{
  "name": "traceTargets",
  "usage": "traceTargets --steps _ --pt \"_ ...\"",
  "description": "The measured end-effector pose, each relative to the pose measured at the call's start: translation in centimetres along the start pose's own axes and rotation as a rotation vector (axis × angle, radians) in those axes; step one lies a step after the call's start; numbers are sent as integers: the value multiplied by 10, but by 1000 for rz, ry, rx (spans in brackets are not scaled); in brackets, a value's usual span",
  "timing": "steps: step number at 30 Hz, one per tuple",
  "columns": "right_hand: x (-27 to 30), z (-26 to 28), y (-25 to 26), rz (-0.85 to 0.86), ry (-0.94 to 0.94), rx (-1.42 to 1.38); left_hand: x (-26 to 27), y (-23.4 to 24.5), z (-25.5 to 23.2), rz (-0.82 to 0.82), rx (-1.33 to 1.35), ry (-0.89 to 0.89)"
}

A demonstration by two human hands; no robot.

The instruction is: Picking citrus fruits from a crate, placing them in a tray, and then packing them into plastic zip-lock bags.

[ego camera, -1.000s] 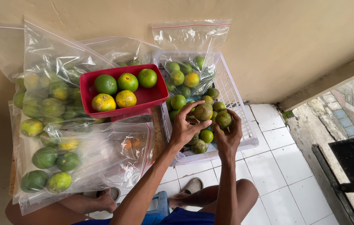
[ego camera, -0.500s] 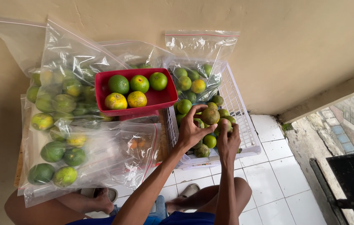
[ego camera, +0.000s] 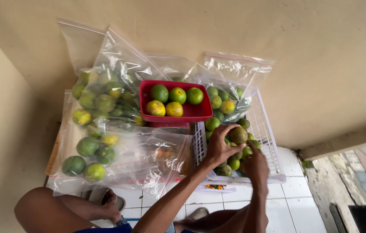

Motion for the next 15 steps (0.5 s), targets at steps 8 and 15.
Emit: traceTargets --steps 8,15 --pt "-13 3 34 -69 275 -152 7 -4 -6 73 -70 -85" --pt "-19 14 39 -124 354 -26 10 -7 -13 80 -119 -210"
Point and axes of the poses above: each hand's wrist, its own x-axis away from the middle knuckle, its own y-axis out of the back of the hand, z = x × y, the point moved 5 cm from there along -x, towards the middle knuckle, and after that the axes turned 7 degrees about y, right-handed, at the moved point
